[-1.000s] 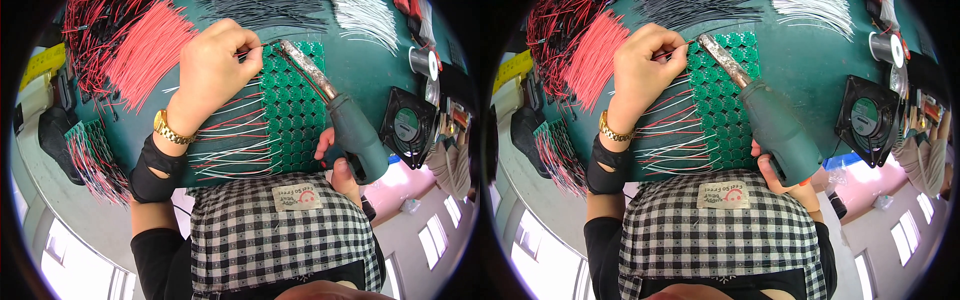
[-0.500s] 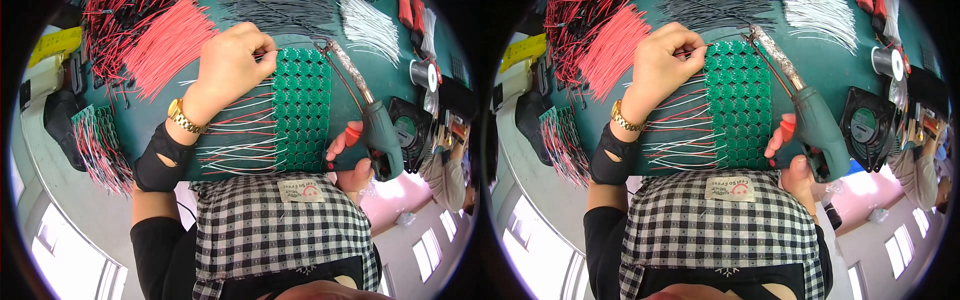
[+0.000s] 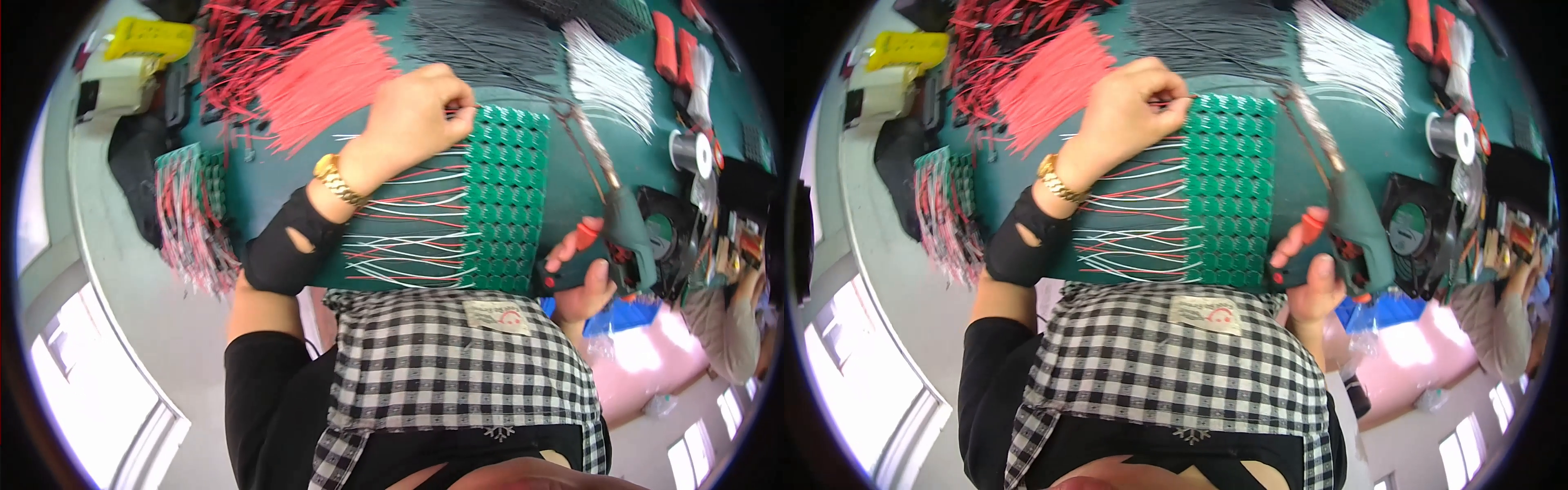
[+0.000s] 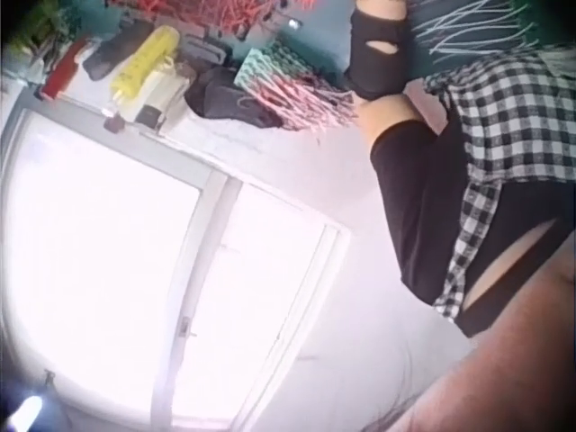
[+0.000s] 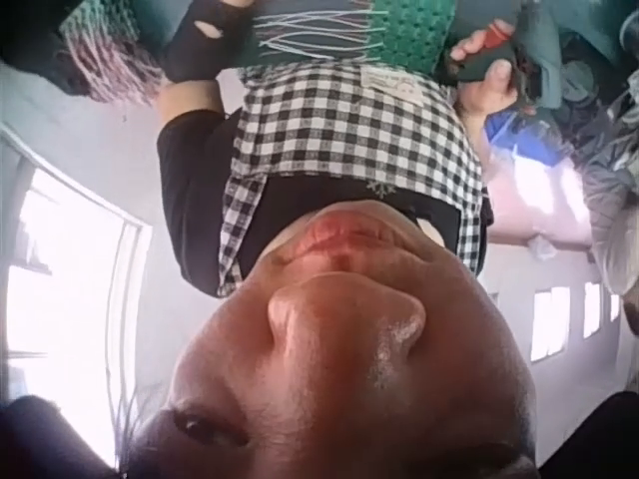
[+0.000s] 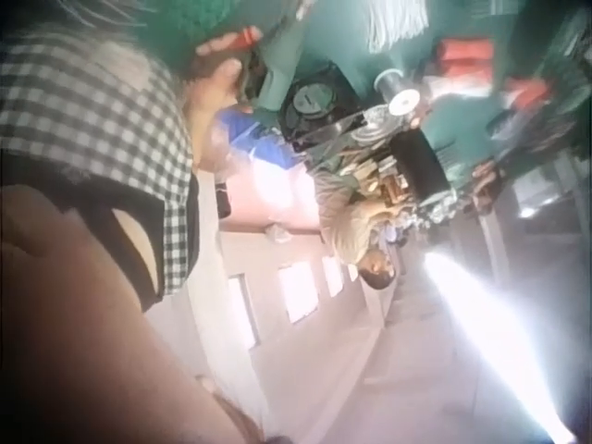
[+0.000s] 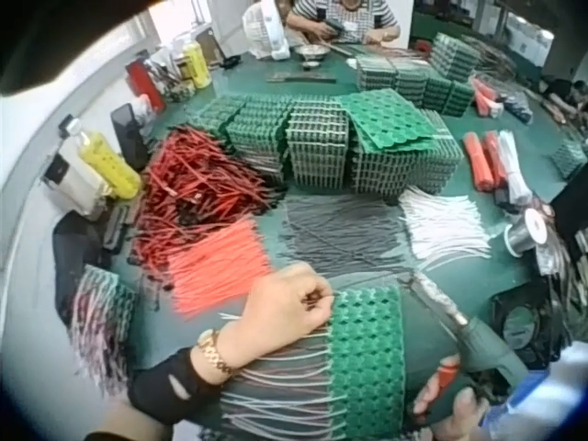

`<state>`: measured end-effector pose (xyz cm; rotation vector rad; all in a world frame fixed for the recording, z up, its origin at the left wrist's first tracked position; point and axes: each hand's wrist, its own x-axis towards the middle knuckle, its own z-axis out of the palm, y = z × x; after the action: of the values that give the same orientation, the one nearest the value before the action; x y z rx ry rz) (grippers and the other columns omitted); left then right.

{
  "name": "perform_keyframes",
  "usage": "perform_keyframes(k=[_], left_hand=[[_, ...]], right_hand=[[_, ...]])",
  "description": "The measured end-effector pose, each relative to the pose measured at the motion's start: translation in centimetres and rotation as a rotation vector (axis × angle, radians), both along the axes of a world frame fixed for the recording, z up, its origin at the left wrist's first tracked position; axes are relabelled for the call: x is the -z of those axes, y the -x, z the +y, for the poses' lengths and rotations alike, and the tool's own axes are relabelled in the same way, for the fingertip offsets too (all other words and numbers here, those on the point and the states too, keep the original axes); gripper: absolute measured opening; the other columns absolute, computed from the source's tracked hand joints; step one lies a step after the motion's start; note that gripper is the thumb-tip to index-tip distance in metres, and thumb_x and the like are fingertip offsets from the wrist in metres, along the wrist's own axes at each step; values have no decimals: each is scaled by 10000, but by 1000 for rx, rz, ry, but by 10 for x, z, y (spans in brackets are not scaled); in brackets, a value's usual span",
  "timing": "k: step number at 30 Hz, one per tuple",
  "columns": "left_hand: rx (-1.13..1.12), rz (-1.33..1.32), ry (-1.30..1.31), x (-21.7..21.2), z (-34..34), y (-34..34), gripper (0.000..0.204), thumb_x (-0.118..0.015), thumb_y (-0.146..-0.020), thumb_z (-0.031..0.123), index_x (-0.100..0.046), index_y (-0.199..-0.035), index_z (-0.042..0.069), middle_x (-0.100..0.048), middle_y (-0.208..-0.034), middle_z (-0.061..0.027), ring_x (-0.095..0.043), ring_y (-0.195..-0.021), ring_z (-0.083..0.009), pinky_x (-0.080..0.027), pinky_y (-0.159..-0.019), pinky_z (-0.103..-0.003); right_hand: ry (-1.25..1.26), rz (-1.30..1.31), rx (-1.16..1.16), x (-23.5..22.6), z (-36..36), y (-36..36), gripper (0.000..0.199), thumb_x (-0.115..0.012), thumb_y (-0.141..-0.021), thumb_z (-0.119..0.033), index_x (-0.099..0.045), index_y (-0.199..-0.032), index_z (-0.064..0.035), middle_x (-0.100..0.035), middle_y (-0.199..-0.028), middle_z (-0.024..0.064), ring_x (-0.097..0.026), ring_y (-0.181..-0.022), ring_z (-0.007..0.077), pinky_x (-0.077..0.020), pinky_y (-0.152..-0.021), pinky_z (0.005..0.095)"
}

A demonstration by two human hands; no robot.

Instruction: The person connects red, black, and white wires to LED panels using a soldering iron.

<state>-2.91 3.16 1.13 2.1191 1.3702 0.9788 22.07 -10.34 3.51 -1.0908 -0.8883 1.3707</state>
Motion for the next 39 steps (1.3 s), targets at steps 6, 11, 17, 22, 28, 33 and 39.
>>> perform_keyframes(k=[6,11,17,22,28,33,39], left_hand=[[10,217,-196,-26,13,20,118,-704,-747,153,-638,-746,54,-578,-717,-68,-590,-639,-208,-475,-569,-308],[-476,505,-341,-45,51,72,121,-657,-796,202,-659,-860,99,-591,-772,-74,-605,-699,-249,-487,-574,-348],[-369,711,-311,-28,83,78,170,-613,-795,182,-616,-955,123,-593,-810,-76,-619,-710,-290,-503,-575,-396],[-318,728,-376,-35,89,81,89,-629,-800,223,-664,-839,152,-586,-696,-44,-612,-686,-254,-486,-549,-365],[-354,351,-682,-60,103,95,60,-633,-819,134,-661,-856,97,-582,-740,-65,-569,-639,-226,-470,-592,-319],[-250,-585,-221,-80,88,81,114,-461,-942,40,-540,-1011,-7,-610,-893,-54,-565,-749,-96,-475,-732,-217],[-140,-599,-146,-86,85,75,179,-497,-941,78,-564,-1084,-7,-629,-772,-21,-420,-553,-3,-325,-483,-146]], right_hand=[[-31,22,28,0,-5,-7,570,-532,-889,-393,-375,-1222,42,-510,-792,101,-533,-616,160,-452,-562,259],[-48,37,21,-2,-5,-4,541,-535,-893,-360,-379,-1214,47,-514,-778,101,-534,-611,154,-454,-560,254],[-36,31,-11,-2,-3,-3,526,-545,-887,-357,-412,-1210,37,-520,-775,97,-523,-609,144,-450,-551,252],[-27,28,-8,-2,-5,-6,541,-554,-877,-369,-420,-1206,38,-518,-768,95,-512,-604,139,-448,-545,251],[-6,10,9,-1,-5,-9,548,-562,-869,-371,-423,-1205,41,-521,-760,89,-510,-604,129,-441,-535,237],[19,13,-14,-2,-9,-12,568,-576,-861,-370,-421,-1217,45,-527,-769,87,-517,-616,126,-443,-545,234],[33,-21,-26,-2,-16,-14,621,-619,-829,-376,-419,-1235,49,-532,-797,90,-520,-642,132,-446,-561,243]])
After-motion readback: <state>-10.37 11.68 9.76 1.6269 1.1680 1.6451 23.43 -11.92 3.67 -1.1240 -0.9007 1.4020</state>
